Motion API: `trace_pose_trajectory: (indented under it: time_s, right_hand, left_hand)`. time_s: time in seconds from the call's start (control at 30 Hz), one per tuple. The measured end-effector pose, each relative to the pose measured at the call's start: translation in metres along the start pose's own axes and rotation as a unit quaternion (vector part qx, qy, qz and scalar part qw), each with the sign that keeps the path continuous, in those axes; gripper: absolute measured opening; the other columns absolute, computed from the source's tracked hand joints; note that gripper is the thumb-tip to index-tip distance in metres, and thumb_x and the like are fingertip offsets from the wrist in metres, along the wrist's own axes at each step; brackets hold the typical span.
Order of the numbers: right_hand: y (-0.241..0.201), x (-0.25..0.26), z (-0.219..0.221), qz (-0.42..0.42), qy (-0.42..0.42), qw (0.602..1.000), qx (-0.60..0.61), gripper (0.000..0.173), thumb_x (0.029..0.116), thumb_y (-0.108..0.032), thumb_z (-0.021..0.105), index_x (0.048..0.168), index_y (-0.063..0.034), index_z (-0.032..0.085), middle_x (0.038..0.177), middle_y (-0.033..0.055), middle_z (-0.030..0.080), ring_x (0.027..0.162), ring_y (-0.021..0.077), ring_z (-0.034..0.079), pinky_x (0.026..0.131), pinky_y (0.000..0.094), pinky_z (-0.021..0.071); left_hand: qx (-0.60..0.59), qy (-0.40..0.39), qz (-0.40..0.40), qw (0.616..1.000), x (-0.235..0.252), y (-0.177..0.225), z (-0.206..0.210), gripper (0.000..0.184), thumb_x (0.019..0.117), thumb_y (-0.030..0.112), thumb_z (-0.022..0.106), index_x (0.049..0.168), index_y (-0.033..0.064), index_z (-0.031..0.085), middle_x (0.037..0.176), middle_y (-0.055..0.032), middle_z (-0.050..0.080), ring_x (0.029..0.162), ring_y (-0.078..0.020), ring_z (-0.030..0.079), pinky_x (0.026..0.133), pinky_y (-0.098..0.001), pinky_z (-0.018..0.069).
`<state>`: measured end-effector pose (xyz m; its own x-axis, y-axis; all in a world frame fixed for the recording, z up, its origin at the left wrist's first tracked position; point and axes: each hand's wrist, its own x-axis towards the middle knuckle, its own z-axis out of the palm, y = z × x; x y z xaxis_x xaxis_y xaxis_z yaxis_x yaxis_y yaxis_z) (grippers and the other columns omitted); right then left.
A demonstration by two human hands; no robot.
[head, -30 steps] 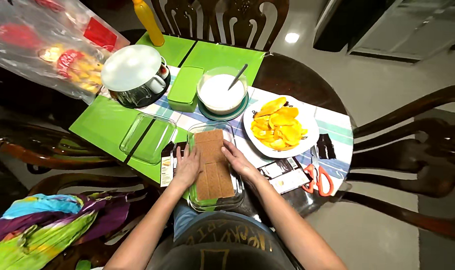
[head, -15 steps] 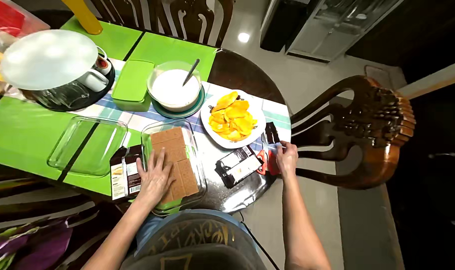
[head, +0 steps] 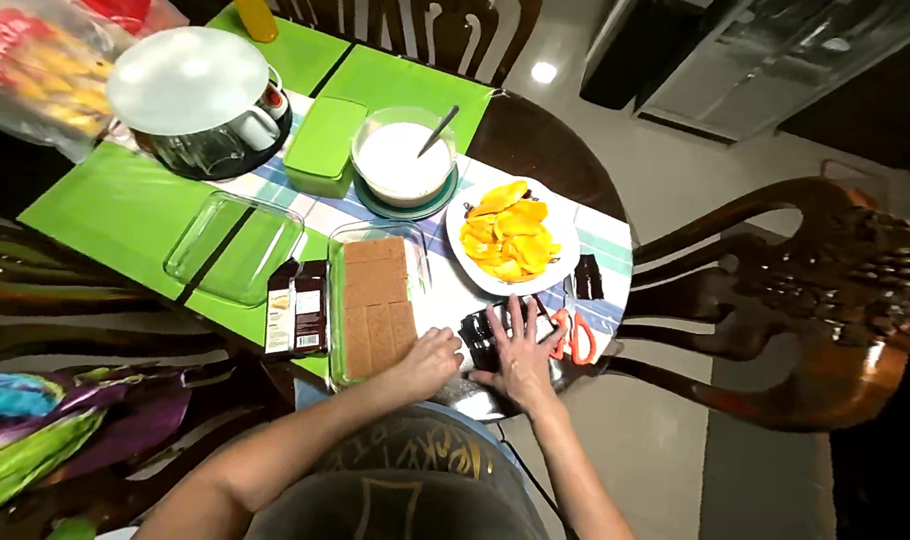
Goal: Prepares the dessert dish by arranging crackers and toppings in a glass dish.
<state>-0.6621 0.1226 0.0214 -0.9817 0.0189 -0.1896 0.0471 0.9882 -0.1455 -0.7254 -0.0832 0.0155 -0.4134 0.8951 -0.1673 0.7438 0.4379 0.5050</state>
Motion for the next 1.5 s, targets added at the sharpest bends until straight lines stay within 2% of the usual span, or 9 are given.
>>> trace_pose_trajectory:
  time_s: [0.13,0.3,0.5,0.63,0.77,0.87,1.03,1.27,1.5]
  right_hand:
    - [-0.008,-0.009,0.042,-0.012,0.198,0.98,0.031,0.072,0.07,-0.042,0.082,0.132,-0.0104,0.065,0.154,0.0273,0.043,0.143,0.0595,0.031,0.097,0.0913,0.0159]
    - [0.0,-0.018,0.046,-0.037,0.287,0.954,0.083,0.03,0.0879,-0.03,0.062,0.1,-0.0032,0.068,0.134,0.024,0.062,0.135,0.0499,0.049,0.103,0.0823,0.0272]
    - [0.011,-0.021,0.034,-0.075,0.297,0.936,0.173,0.02,0.0929,-0.022,0.062,0.09,-0.0047,0.071,0.121,0.0159,0.07,0.129,0.0412,0.058,0.107,0.076,0.032]
    - [0.022,-0.022,0.023,-0.081,0.31,0.918,0.233,0.019,0.0932,-0.02,0.063,0.092,-0.0033,0.071,0.121,0.0177,0.07,0.129,0.0388,0.058,0.111,0.0653,0.0382]
    - [0.021,-0.032,0.006,-0.059,0.343,0.913,0.213,0.038,0.0898,-0.036,0.073,0.1,0.0003,0.07,0.121,0.0225,0.067,0.122,0.0364,0.062,0.108,0.055,0.0459]
    - [0.017,-0.034,-0.002,-0.027,0.364,0.911,0.191,0.028,0.0884,-0.025,0.076,0.093,0.002,0.07,0.113,0.0229,0.068,0.11,0.0329,0.067,0.094,0.0411,0.0566]
    - [0.007,-0.036,-0.006,0.032,0.359,0.929,0.088,0.042,0.083,-0.046,0.075,0.096,-0.0057,0.074,0.106,0.0134,0.072,0.104,0.0321,0.068,0.087,0.0459,0.0565]
    - [-0.004,-0.032,-0.013,0.06,0.382,0.921,0.049,0.019,0.0931,-0.017,0.06,0.085,-0.0059,0.072,0.093,0.0126,0.071,0.084,0.0307,0.07,0.059,0.0423,0.0563]
    - [-0.007,-0.031,-0.003,0.047,0.345,0.932,0.099,0.011,0.0906,-0.007,0.062,0.085,-0.0016,0.069,0.09,0.016,0.067,0.084,0.033,0.07,0.062,0.0448,0.0577]
  left_hand:
    - [0.077,-0.042,0.004,0.996,0.015,-0.003,0.006,0.02,0.0957,-0.002,0.052,0.108,-0.006,0.068,0.113,-0.0232,0.066,0.116,-0.042,0.06,0.1,-0.0559,0.0453]
    - [0.023,0.03,-0.022,0.999,0.015,-0.005,0.004,0.03,0.0987,0.003,0.051,0.124,0.0014,0.068,0.115,-0.0198,0.068,0.113,-0.0389,0.062,0.101,-0.0552,0.0459]
    - [0.005,0.239,0.089,0.967,0.039,-0.009,0.006,0.032,0.0941,0.013,0.069,0.125,0.0067,0.066,0.134,-0.0176,0.063,0.126,-0.0359,0.059,0.107,-0.0512,0.0476]
    - [-0.013,0.269,0.183,0.945,0.061,-0.014,0.003,0.016,0.0971,0.005,0.06,0.109,0.0038,0.071,0.111,-0.0145,0.072,0.109,-0.0306,0.068,0.096,-0.0444,0.055]
    - [-0.032,0.269,0.172,0.947,0.075,0.004,-0.018,0.018,0.0982,0.009,0.059,0.105,0.0034,0.075,0.103,-0.0135,0.074,0.1,-0.0285,0.072,0.089,-0.0432,0.0582]
    - [-0.028,0.255,0.17,0.952,0.082,0.01,-0.027,0.018,0.098,0.008,0.059,0.105,0.0038,0.075,0.102,-0.0135,0.074,0.097,-0.0292,0.072,0.085,-0.0455,0.0581]
    - [-0.042,0.246,0.15,0.957,0.083,0.023,-0.031,0.021,0.0977,0.008,0.056,0.108,0.0042,0.074,0.098,-0.0125,0.074,0.091,-0.0275,0.073,0.079,-0.0446,0.0582]
    - [-0.02,0.22,0.185,0.958,0.08,0.014,-0.036,0.023,0.0996,0.004,0.054,0.105,0.0085,0.076,0.098,-0.0095,0.074,0.094,-0.0255,0.071,0.088,-0.0463,0.0544]
    - [-0.181,0.113,0.093,0.973,0.085,0.012,-0.025,0.028,0.1046,0.013,0.049,0.108,0.0007,0.075,0.11,-0.0151,0.073,0.111,-0.029,0.068,0.1,-0.0474,0.0504]
